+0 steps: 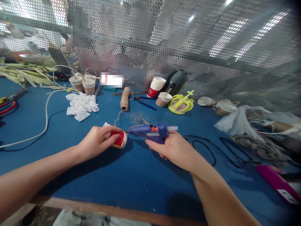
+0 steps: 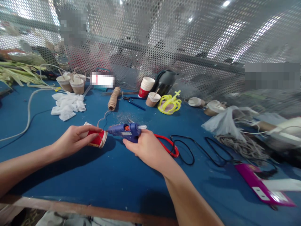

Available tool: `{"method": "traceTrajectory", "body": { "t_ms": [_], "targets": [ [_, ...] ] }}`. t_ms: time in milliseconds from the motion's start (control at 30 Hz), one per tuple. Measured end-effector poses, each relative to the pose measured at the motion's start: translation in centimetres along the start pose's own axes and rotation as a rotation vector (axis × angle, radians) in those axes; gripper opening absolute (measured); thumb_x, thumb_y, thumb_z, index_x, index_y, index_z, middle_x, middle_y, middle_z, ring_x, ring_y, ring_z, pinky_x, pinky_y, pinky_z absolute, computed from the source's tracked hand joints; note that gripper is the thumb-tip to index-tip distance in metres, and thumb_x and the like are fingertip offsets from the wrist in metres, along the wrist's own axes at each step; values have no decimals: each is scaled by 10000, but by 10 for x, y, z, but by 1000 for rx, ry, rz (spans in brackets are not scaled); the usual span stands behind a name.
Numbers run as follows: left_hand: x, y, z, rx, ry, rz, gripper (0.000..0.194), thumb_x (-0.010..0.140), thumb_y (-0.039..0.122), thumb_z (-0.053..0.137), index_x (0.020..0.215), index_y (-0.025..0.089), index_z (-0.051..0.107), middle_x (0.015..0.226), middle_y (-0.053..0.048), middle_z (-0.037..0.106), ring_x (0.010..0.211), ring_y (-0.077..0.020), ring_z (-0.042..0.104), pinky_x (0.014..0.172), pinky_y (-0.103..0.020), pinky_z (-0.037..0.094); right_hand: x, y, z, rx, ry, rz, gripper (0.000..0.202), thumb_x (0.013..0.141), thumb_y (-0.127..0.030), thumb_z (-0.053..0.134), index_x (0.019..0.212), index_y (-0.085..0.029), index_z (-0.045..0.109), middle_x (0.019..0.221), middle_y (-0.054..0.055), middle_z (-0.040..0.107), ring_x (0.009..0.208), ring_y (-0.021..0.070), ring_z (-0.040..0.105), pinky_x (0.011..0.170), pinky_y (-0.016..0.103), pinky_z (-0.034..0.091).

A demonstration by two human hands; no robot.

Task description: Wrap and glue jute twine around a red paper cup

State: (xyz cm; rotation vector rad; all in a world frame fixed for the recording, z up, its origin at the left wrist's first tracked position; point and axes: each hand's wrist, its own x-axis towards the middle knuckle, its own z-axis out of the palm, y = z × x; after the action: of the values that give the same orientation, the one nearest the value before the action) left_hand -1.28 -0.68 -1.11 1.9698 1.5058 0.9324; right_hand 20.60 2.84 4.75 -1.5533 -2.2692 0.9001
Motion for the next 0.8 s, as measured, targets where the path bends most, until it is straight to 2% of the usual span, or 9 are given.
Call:
{"method": "traceTrajectory", "body": {
  "t_ms": [300, 667, 800],
  "targets": [
    [1, -1, 1, -5, -8, -4, 302, 816, 313, 457, 972, 147, 655, 693, -19, 690, 583, -117, 596, 554, -197, 447, -5, -1, -2, -9, -12, -2, 286, 743, -286, 533, 477, -185, 502, 334, -57, 446, 343, 86, 439, 396, 203, 364],
    [1, -3, 0, -25, -17, -9, 318, 821, 335, 448, 996, 154, 641, 842, -49, 706, 685, -141, 622, 622, -225, 474, -11, -2, -5, -41, -18, -48, 245, 758, -272, 520, 528, -189, 523, 342, -64, 450, 351, 90, 437, 391, 213, 349],
    [1, -2, 0, -42, -14, -24, 321, 818, 338, 451, 993, 148, 641, 815, -47, 705, 674, -141, 621, 611, -222, 476, -12, -3, -5, -53, -9, -59, 237, 754, -274, 523, 531, -194, 531, 352, -59, 452, 365, 100, 438, 411, 225, 358]
  ]
}}
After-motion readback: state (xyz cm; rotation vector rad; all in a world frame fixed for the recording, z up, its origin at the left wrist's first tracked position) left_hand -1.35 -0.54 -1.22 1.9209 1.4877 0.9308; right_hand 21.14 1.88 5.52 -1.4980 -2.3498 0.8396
